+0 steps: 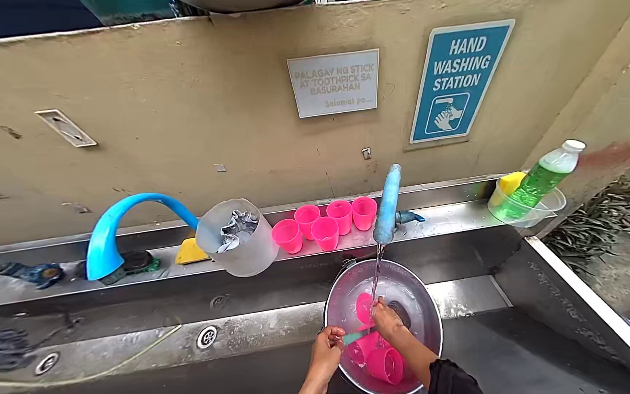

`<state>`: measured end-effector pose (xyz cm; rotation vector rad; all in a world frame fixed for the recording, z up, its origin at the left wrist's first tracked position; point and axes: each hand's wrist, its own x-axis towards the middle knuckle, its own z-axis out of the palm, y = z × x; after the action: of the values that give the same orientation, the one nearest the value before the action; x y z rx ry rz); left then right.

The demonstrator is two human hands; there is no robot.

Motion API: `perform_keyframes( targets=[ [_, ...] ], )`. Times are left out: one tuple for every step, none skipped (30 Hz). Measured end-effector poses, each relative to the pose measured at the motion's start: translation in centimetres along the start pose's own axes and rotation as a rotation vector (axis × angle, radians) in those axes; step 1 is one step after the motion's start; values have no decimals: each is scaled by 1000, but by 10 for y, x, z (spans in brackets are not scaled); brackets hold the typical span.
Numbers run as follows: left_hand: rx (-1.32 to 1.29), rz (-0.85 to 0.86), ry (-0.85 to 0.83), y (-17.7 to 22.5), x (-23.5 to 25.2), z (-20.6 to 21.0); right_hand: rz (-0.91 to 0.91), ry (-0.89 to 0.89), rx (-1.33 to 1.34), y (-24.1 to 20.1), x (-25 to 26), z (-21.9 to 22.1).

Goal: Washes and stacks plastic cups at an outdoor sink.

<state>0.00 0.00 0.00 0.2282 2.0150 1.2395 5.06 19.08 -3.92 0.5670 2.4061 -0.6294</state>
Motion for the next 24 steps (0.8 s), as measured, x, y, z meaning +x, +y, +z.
perform_keyframes(
  targets=[
    [-11, 6, 9, 2, 2, 1, -11, 3, 29, -1, -7, -5],
    [-18, 29, 13, 6, 5, 4, -33, 10, 59, -2, -18, -11],
    [-22, 73, 10, 9, 8, 9, -71, 32, 80, -4, -30, -16],
    [-14, 133, -7, 14, 11, 16, -113, 52, 86, -6, -44, -20],
    [8, 202, -31, 19, 16, 24, -148, 69, 90, -8, -56, -24],
    [19, 264, -57, 24, 21, 32, -174, 93, 107, -9, -68, -27],
    [2, 307, -81, 29, 27, 40, -192, 129, 139, -10, -78, -30],
    [-47, 339, -96, 33, 33, 49, -201, 170, 180, -8, -85, -32],
    [-102, 363, -110, 34, 39, 57, -207, 220, 233, -5, -91, -31],
    [-159, 378, -142, 35, 44, 63, -210, 272, 298, 0, -97, -29],
    [-208, 387, -182, 37, 50, 68, -209, 327, 358, 5, -103, -27],
    [-241, 377, -228, 38, 53, 70, -216, 385, 408, 10, -109, -23],
    [-277, 342, -291, 41, 54, 70, -233, 444, 444, 13, -113, -20],
    [-319, 271, -344, 45, 53, 69, -254, 499, 474, 17, -115, -18],
    [-362, 171, -366, 50, 50, 69, -276, 545, 508, 21, -116, -17],
    [-418, 57, -393, 53, 49, 66, -294, 577, 558, 26, -114, -14],
    [-456, -46, -422, 53, 48, 62, -302, 594, 630, 31, -111, -10],
    [-466, -131, -448, 50, 49, 56, -292, 595, 723, 35, -105, -6],
    [-453, -204, -460, 47, 50, 52, -263, 591, 821, 39, -98, -2],
    [-440, -256, -457, 43, 51, 50, -221, 575, 915, 41, -91, 1],
    [-467, -278, -440, 39, 50, 49, -170, 550, 987, 42, -83, 4],
    [-520, -246, -375, 35, 47, 50, -105, 508, 1047, 40, -76, 5],
    [-563, -148, -278, 28, 46, 52, -27, 456, 1109, 35, -71, 4],
    [-563, -8, -160, 20, 45, 56, 70, 397, 1199, 26, -69, 0]
  ],
)
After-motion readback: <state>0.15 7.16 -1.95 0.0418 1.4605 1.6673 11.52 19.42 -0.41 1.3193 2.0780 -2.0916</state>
